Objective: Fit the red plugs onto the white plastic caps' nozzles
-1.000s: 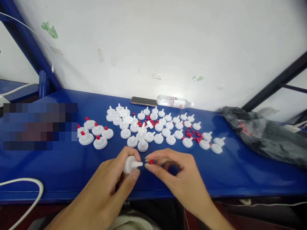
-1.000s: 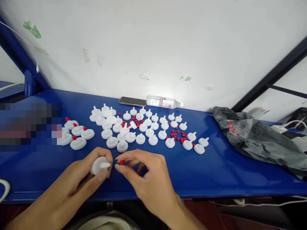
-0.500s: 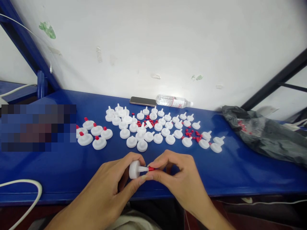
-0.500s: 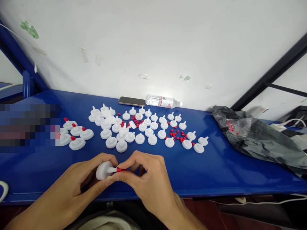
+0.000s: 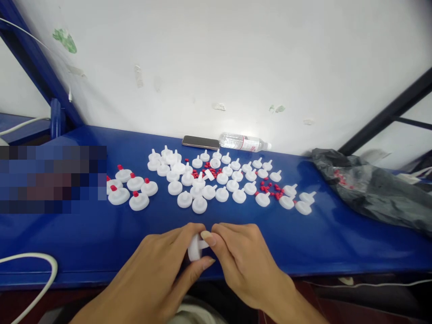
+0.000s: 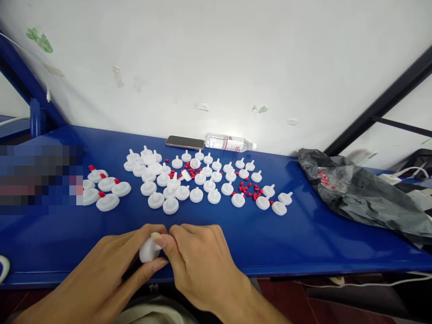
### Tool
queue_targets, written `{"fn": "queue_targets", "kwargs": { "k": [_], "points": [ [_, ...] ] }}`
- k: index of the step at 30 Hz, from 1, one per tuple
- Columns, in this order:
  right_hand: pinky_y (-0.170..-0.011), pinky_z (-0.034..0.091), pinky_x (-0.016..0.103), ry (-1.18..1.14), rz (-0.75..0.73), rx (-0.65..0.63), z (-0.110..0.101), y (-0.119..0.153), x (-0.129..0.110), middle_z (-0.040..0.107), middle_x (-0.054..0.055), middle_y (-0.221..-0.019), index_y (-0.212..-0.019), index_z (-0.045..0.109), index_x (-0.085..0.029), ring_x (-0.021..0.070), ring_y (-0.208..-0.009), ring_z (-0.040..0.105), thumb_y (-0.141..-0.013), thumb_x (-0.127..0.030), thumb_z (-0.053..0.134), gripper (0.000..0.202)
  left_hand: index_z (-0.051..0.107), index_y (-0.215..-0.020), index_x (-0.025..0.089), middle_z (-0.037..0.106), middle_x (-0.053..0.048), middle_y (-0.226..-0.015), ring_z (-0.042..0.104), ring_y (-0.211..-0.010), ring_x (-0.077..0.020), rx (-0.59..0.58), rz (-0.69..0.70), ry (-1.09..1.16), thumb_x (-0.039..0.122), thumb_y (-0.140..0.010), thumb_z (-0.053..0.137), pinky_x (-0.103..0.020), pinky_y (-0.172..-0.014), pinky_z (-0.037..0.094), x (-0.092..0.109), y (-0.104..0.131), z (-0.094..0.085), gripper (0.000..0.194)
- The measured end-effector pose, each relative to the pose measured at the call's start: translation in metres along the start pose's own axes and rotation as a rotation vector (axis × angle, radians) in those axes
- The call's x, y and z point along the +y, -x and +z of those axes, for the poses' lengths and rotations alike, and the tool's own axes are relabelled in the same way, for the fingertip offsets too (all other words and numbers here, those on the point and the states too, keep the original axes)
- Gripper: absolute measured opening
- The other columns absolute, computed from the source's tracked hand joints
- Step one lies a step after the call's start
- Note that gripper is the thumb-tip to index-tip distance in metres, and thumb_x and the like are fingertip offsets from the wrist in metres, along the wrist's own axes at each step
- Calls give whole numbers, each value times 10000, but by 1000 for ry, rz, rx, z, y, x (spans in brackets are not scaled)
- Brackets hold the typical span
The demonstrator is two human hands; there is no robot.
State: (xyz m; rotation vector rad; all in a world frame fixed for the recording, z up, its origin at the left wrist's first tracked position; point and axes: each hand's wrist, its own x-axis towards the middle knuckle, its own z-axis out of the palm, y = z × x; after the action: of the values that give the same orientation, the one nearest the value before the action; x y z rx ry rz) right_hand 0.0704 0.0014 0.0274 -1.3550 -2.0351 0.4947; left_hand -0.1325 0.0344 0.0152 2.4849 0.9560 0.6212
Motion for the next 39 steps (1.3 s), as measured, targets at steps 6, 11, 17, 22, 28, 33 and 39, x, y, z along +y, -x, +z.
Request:
{"fn": "queue_targets", "kwargs": {
  "k": [6, 11, 17, 22, 28, 33, 39],
  "points": [
    [-577, 247, 296, 37, -20, 41, 2, 0, -4, 476, -33, -648, -748, 436, -215, 122, -543, 395, -1099, -245, 334, 366, 460, -1135, 262, 750, -3, -942, 747, -776, -219, 65, 98, -148, 409, -1081, 392, -322, -613, 501, 1, -2, 10, 171],
    [-580, 267, 286, -8, -1, 33, 1, -2, -5, 502, -29, -655, -751, 439, -216, 119, -555, 425, -1110, -254, 328, 378, 463, -1081, 261, 722, -3, -906, 722, -757, -203, 68, 104, -91, 346, -1078, 396, -300, -584, 454, 3, -3, 10, 108],
    [-585, 269, 279, -86, 29, 10, 2, -1, -5, 504, -36, -660, -739, 427, -212, 107, -562, 435, -1121, -298, 339, 401, 428, -1142, 265, 724, -7, -977, 732, -818, -206, 38, 74, -106, 350, -1062, 412, -327, -640, 510, 8, -3, 6, 118],
    [-577, 260, 284, -29, 56, 41, 0, -1, -1, 534, -31, -661, -737, 438, -214, 113, -558, 448, -1124, -303, 338, 410, 496, -1127, 224, 697, -83, -1009, 706, -850, -283, 98, -14, -321, 346, -1034, 415, -402, -622, 539, 10, -7, 14, 174],
    [-571, 255, 295, 56, 19, 47, 3, -2, 0, 529, -27, -656, -746, 444, -216, 122, -546, 441, -1125, -289, 317, 406, 624, -993, 201, 678, -110, -930, 660, -779, -292, 21, 127, -411, 353, -1069, 265, -376, -532, 512, 5, -9, 10, 397],
    [-578, 257, 306, 119, -6, -5, 2, -2, 0, 524, -25, -662, -756, 460, -215, 128, -550, 446, -1125, -260, 302, 404, 620, -1005, 205, 666, -89, -931, 658, -816, -290, -81, 102, -345, 324, -1066, 305, -423, -632, 554, 4, -9, 7, 342],
    [-587, 268, 311, 156, -66, -54, 0, -3, 0, 543, -24, -684, -781, 480, -218, 136, -574, 489, -1136, -248, 280, 409, 605, -1000, 210, 654, -79, -934, 653, -832, -282, -89, 83, -328, 321, -1054, 338, -403, -652, 545, 5, -9, 7, 295]
  ]
}}
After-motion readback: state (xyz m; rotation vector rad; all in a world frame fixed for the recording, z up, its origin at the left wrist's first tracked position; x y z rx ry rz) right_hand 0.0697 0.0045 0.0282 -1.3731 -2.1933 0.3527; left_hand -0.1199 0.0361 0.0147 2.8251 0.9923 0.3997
